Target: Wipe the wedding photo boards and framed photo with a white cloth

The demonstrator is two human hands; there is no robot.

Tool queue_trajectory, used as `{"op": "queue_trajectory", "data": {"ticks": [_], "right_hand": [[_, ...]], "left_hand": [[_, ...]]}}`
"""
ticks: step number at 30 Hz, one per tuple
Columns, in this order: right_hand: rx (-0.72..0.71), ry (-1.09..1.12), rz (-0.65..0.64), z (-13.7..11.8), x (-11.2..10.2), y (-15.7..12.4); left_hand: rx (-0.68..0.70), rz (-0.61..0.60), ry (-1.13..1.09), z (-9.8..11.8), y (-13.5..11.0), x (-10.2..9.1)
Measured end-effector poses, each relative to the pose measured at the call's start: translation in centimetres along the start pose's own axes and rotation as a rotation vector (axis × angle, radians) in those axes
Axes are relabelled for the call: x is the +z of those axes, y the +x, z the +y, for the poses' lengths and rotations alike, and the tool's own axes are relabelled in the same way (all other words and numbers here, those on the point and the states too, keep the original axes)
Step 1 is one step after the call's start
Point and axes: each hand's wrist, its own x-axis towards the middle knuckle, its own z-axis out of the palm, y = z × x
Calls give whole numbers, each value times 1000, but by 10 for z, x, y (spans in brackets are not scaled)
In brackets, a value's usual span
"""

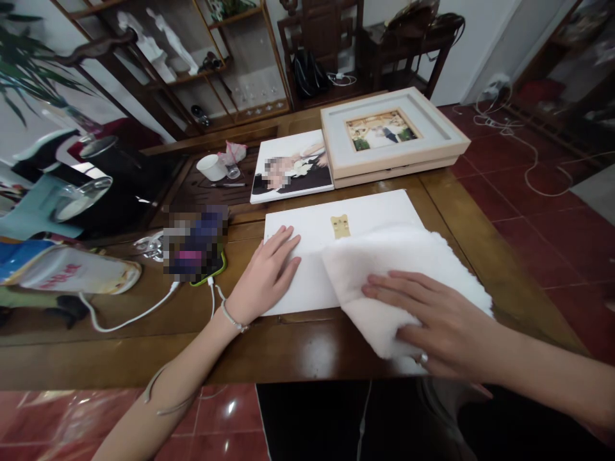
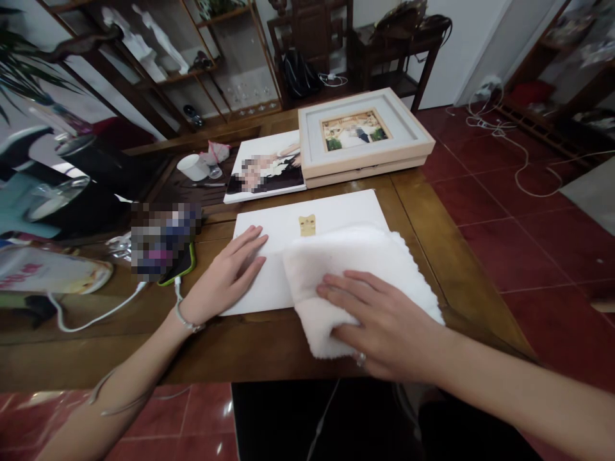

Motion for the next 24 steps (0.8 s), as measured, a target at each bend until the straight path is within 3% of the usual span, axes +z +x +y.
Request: {"op": "queue_trajectory", "data": {"ticks": [8, 11, 14, 18, 21, 24], "right_hand": [[195, -203, -8, 93, -15, 27], [285, -265, 6, 111, -22, 22], [230, -288, 81, 99, -19, 8], [91, -203, 166, 51, -7, -15], [2, -52, 152, 12, -2, -26], [-32, 12, 116, -6, -1, -25]], "left_hand": [[12, -8, 3, 0, 1, -2], [14, -8, 8, 0, 1, -2], [14, -9, 15, 0, 1, -1], [15, -12, 19, 0, 1, -1], [15, -7, 20, 0, 0, -1], [13, -5, 22, 1, 0, -1]]}}
